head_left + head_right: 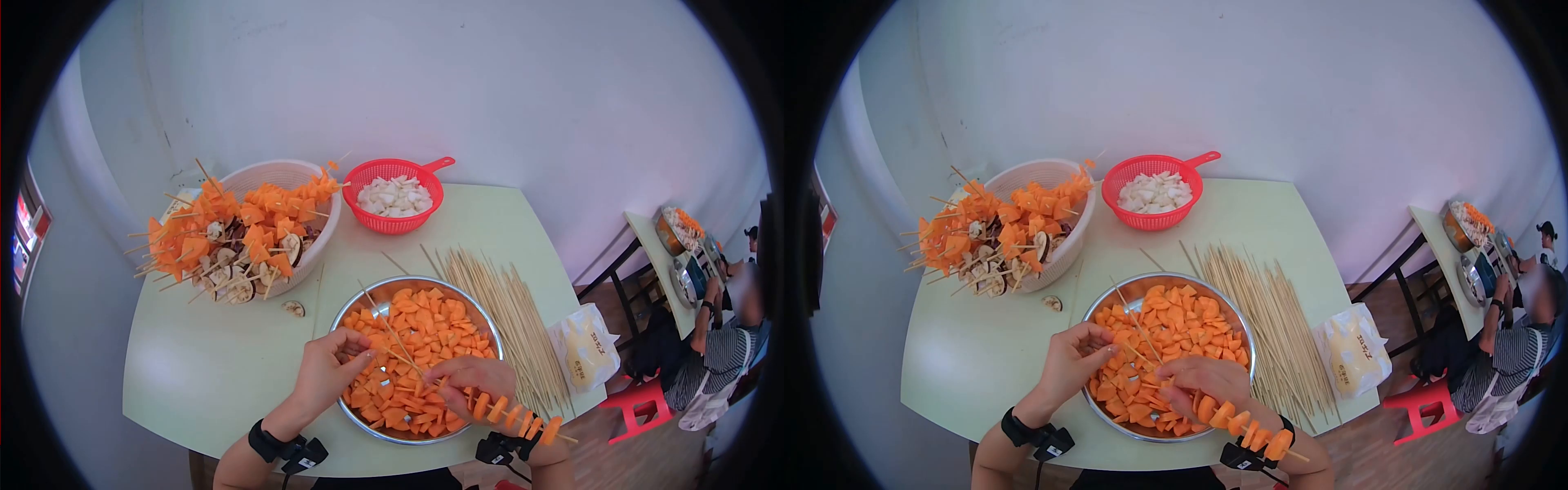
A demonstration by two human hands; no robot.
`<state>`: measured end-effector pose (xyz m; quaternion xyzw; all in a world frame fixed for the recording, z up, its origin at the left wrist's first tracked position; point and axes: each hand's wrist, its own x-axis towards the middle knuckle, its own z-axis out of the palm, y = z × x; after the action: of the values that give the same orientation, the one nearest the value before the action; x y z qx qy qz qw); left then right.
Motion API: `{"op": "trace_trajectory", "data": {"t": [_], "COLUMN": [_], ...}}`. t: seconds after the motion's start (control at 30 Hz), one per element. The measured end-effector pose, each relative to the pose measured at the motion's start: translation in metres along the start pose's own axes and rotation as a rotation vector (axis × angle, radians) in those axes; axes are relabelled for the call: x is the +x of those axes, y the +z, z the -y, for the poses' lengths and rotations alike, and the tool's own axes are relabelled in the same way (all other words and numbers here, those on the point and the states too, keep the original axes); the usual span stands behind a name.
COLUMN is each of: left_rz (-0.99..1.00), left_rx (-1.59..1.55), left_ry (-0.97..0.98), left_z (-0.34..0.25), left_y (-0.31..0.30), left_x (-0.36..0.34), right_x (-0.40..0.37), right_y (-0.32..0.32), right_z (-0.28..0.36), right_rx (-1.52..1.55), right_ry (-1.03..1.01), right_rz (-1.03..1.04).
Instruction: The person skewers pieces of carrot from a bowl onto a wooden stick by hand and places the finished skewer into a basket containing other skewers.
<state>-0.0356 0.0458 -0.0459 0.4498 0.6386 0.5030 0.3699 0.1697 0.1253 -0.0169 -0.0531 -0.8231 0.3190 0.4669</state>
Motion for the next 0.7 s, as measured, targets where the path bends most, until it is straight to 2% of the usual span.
{"op": "trace_trajectory", "data": {"t": [0.27,0.37,0.5,0.57,0.7], "left_rz": [-0.004,-0.011,-0.085,-0.104,-0.138], "left_rx": [-0.03,-0.037,-0.032,-0.004,-0.023], "left_ry": [0.004,0.012,0.065,0.07,0.037], "left_z": [0.002,0.006,0.005,0.003,0.0], "left_y": [0.0,0.002,0.006,0.007,0.009], "left_x": [0.0,-0.001,-0.003,-0.005,-0.008], "right_x": [-0.003,-0.004,-0.01,-0.006,-0.012], "right_y": [-0.002,0.003,0.012,0.011,0.013], "right_z": [-0.002,-0.005,-0.01,-0.003,-0.007], "right_rx": [-0.042,-0.002,0.021,-0.036,0.02], "right_ry": [-0.015,0.002,-0.028,-0.05,-0.007], "right_rz": [0.072,0.017,-0.029,0.059,0.026]}}
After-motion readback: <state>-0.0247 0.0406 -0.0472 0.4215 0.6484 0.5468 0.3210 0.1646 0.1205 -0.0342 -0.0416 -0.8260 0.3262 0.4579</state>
